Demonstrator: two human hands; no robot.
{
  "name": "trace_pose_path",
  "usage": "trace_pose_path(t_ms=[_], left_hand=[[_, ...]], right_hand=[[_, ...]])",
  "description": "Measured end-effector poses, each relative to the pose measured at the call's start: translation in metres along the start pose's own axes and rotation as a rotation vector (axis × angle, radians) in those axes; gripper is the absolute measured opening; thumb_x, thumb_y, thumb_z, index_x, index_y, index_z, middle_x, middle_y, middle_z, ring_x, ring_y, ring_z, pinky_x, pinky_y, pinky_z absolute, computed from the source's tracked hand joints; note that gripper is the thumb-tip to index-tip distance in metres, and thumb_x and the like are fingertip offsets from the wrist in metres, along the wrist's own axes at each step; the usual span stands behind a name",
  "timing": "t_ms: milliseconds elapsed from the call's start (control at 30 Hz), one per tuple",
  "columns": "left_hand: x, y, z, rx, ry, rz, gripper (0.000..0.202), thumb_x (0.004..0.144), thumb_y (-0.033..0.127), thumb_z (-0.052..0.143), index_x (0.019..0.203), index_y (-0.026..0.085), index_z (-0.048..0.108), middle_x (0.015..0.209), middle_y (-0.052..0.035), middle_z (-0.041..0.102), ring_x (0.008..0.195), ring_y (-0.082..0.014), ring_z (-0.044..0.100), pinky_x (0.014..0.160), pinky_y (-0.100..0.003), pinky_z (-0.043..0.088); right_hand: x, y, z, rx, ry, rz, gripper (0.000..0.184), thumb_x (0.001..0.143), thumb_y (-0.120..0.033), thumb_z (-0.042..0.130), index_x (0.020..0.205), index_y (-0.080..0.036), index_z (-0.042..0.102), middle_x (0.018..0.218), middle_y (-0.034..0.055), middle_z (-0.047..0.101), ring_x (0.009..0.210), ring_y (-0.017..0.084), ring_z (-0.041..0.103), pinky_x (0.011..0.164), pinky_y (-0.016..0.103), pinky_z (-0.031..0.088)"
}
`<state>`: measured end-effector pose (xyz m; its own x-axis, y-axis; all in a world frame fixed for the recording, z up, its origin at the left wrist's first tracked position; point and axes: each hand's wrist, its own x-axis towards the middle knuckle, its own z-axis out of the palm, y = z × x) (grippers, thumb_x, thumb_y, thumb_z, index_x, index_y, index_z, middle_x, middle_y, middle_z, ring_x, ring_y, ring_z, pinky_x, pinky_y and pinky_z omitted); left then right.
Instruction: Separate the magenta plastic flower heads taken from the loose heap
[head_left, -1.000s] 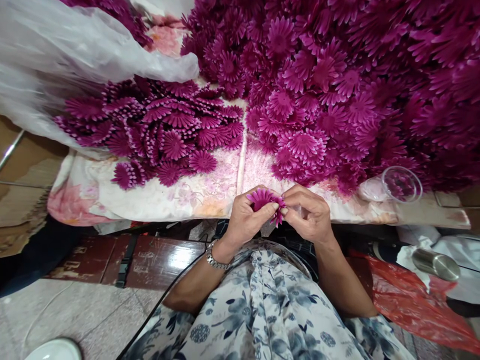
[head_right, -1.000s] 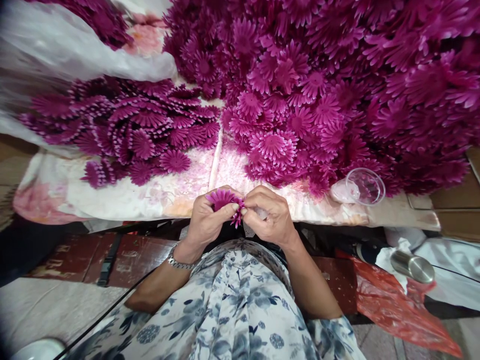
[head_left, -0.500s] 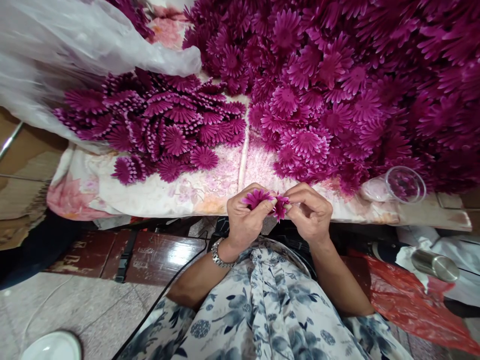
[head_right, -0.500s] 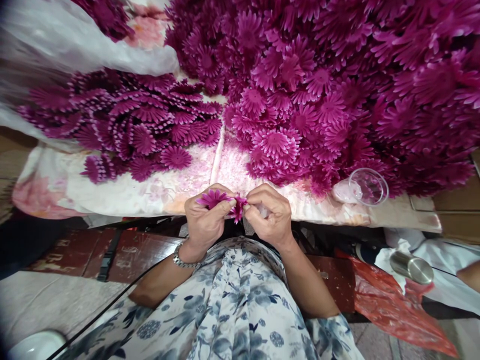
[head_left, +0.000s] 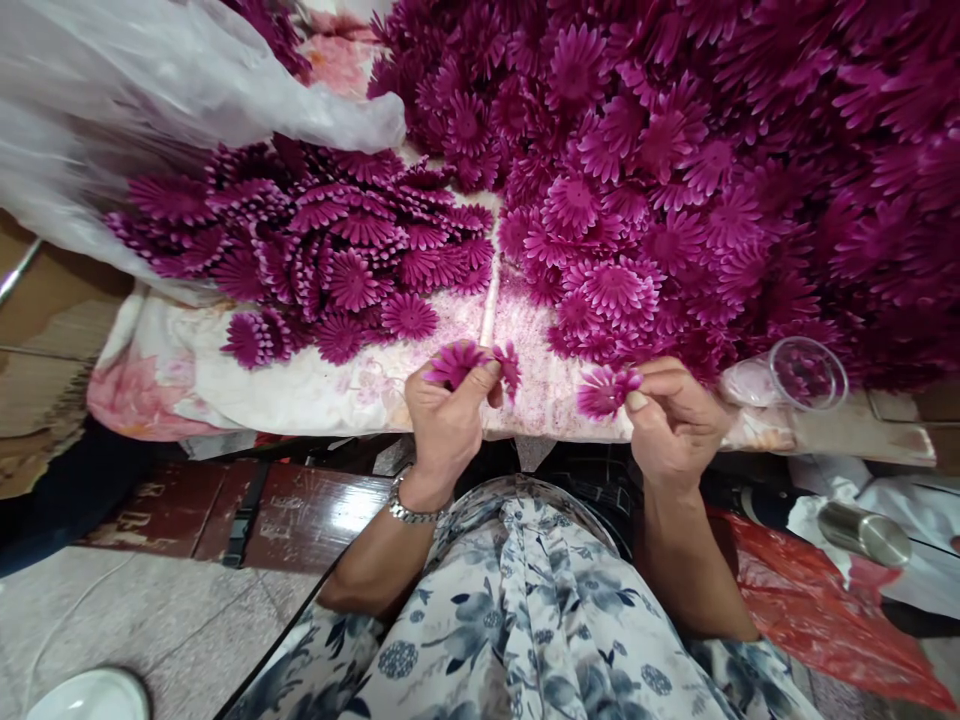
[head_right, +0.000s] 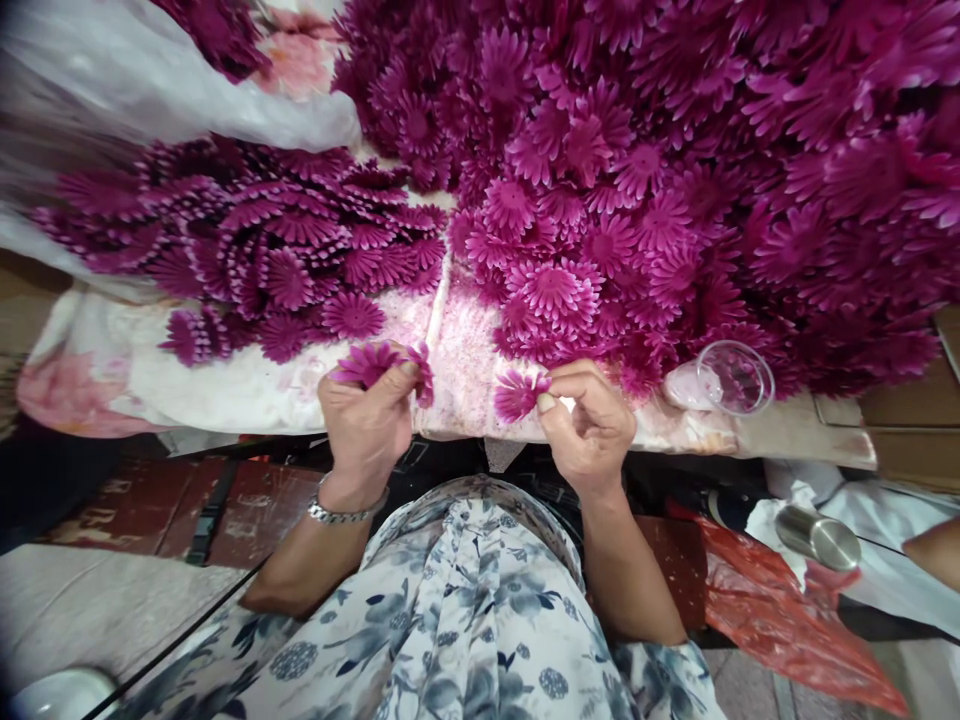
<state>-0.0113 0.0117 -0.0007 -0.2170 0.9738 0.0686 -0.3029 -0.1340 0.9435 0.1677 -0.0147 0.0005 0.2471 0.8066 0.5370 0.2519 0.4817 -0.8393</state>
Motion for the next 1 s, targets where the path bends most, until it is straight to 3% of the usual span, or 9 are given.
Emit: trace_pose_path(t_ms=[100,233,300,400,500,633,733,867,1000], left_hand=[[0.000,0.005,0.003,0.077,-0.024,-0.009,0.011,0.070,0.021,0.069,0.065,0.017,0.060,0.053,0.0048,0.054,0.043,-0.0071,0.046,0.042,-0.021,0.037],[-0.007,0.008,0.014,0.287,-0.040,0.040,0.006,0.075,0.021,0.065,0.070,0.017,0.062,0.058,0.0032,0.058,0.051,-0.0083,0.050,0.052,-0.021,0.042],[-0.011,0.008,0.018,0.370,-0.038,0.082,0.003,0.075,0.019,0.064,0.072,0.017,0.063,0.063,0.0022,0.061,0.058,-0.0095,0.054,0.059,-0.021,0.045],[-0.012,0.006,0.019,0.361,-0.070,0.055,0.002,0.073,0.018,0.065,0.071,0.017,0.065,0.066,0.0010,0.063,0.063,-0.0108,0.058,0.063,-0.021,0.046],[-0.009,0.003,0.017,0.216,-0.082,-0.086,0.006,0.071,0.022,0.068,0.072,0.016,0.067,0.065,0.0004,0.064,0.057,-0.0097,0.056,0.055,-0.020,0.045],[0.001,0.005,0.013,-0.087,0.003,-0.299,0.014,0.064,0.024,0.073,0.072,0.014,0.066,0.054,0.0032,0.059,0.040,-0.0055,0.046,0.040,-0.018,0.035],[0.005,0.010,0.012,-0.215,0.019,-0.419,0.019,0.059,0.022,0.076,0.072,0.013,0.064,0.056,0.0024,0.060,0.043,-0.0065,0.051,0.043,-0.019,0.039],[0.005,0.013,0.011,-0.338,-0.006,-0.534,0.017,0.062,0.019,0.072,0.076,0.015,0.063,0.065,0.0020,0.063,0.052,-0.0087,0.056,0.053,-0.023,0.048],[0.003,0.010,0.011,-0.340,-0.014,-0.539,0.013,0.063,0.015,0.071,0.072,0.015,0.063,0.064,0.0023,0.063,0.056,-0.0089,0.058,0.058,-0.022,0.049]], right_hand=[[0.006,-0.008,-0.002,0.014,-0.073,0.009,0.008,0.078,-0.015,0.057,0.075,-0.021,0.061,0.080,0.0009,0.060,0.073,0.015,0.057,0.064,0.030,0.045],[0.008,-0.020,0.007,0.028,-0.422,0.064,0.008,0.078,-0.014,0.056,0.078,-0.020,0.060,0.115,0.0080,0.058,0.093,0.018,0.059,0.083,0.038,0.049],[0.006,-0.022,0.017,0.004,-0.499,0.063,0.007,0.078,-0.014,0.057,0.078,-0.020,0.061,0.121,0.0100,0.056,0.098,0.019,0.059,0.086,0.038,0.049],[0.004,-0.021,0.029,-0.103,-0.454,0.041,0.010,0.080,-0.013,0.054,0.079,-0.020,0.060,0.091,0.0065,0.063,0.085,0.016,0.061,0.075,0.031,0.050],[0.009,-0.019,0.032,-0.184,-0.386,-0.019,0.011,0.081,-0.012,0.051,0.077,-0.020,0.058,0.072,0.0011,0.059,0.070,0.013,0.058,0.063,0.026,0.048],[0.039,-0.019,0.016,-0.450,-0.201,-0.246,0.012,0.080,-0.010,0.052,0.079,-0.020,0.059,0.079,0.0045,0.062,0.079,0.016,0.060,0.072,0.029,0.049],[0.065,-0.016,0.002,-0.792,-0.042,-0.370,0.012,0.080,-0.012,0.053,0.085,-0.019,0.061,0.096,0.0114,0.063,0.094,0.022,0.058,0.083,0.037,0.047],[0.076,-0.008,-0.002,-0.983,-0.149,-0.318,0.010,0.082,-0.019,0.055,0.088,-0.021,0.063,0.124,0.0121,0.055,0.108,0.027,0.052,0.091,0.046,0.040],[0.067,0.002,0.001,-0.971,-0.247,-0.341,0.009,0.083,-0.019,0.054,0.084,-0.021,0.063,0.120,0.0103,0.060,0.106,0.026,0.055,0.089,0.043,0.042]])
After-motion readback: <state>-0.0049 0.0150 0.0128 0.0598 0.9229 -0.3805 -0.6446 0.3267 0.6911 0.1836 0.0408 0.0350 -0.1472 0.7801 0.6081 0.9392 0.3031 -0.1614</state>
